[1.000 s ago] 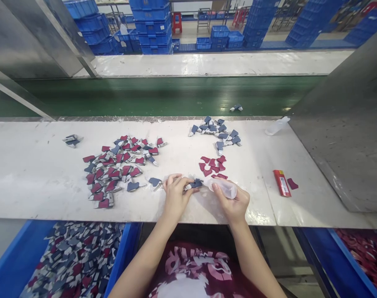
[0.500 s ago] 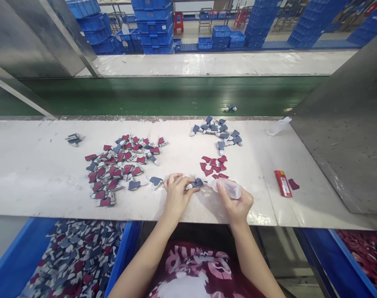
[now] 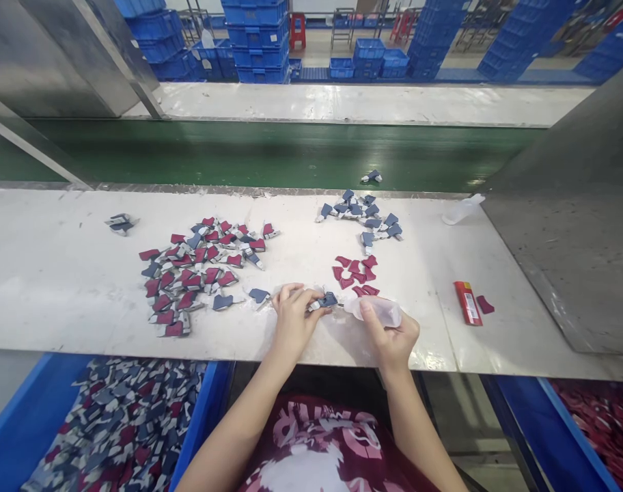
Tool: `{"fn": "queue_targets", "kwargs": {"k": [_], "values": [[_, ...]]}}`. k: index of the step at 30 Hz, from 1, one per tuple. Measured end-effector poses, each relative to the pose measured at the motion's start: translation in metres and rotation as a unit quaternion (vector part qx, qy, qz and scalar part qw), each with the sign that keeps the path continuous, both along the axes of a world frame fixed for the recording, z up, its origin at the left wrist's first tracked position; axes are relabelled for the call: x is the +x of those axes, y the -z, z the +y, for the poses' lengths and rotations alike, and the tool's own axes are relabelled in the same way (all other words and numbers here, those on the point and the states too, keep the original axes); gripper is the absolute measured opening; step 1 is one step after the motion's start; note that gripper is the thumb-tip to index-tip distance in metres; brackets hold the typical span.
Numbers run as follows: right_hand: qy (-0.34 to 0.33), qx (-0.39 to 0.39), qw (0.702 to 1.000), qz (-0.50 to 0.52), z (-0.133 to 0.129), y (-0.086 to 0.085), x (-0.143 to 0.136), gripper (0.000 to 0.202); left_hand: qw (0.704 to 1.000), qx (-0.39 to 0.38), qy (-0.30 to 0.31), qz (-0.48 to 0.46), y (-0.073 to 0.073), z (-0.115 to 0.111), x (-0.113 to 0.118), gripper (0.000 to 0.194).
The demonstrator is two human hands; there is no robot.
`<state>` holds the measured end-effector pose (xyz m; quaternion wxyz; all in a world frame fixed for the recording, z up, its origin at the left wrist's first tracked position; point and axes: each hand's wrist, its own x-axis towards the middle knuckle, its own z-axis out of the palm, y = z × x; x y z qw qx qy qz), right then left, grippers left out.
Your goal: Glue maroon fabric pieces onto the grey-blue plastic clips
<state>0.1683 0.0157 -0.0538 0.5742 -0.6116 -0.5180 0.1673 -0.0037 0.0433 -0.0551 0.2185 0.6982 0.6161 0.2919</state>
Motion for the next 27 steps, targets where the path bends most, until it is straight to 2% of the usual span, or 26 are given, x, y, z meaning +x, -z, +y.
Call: {"fn": "queue_targets", "kwargs": {"k": [12,27], "values": [[-0.051,-0.018,0.998,0.04,0.002,0.004,-0.007,0.019,1.0,0.013,0.0,-0.018,0.002,-0.001,0.0,0.017],[-0.033,-0.042,0.997,0.051,0.002,0.011,-0.006,0.028,1.0,0.01,-0.007,-0.028,0.0,0.0,0.001,0.023]]}}
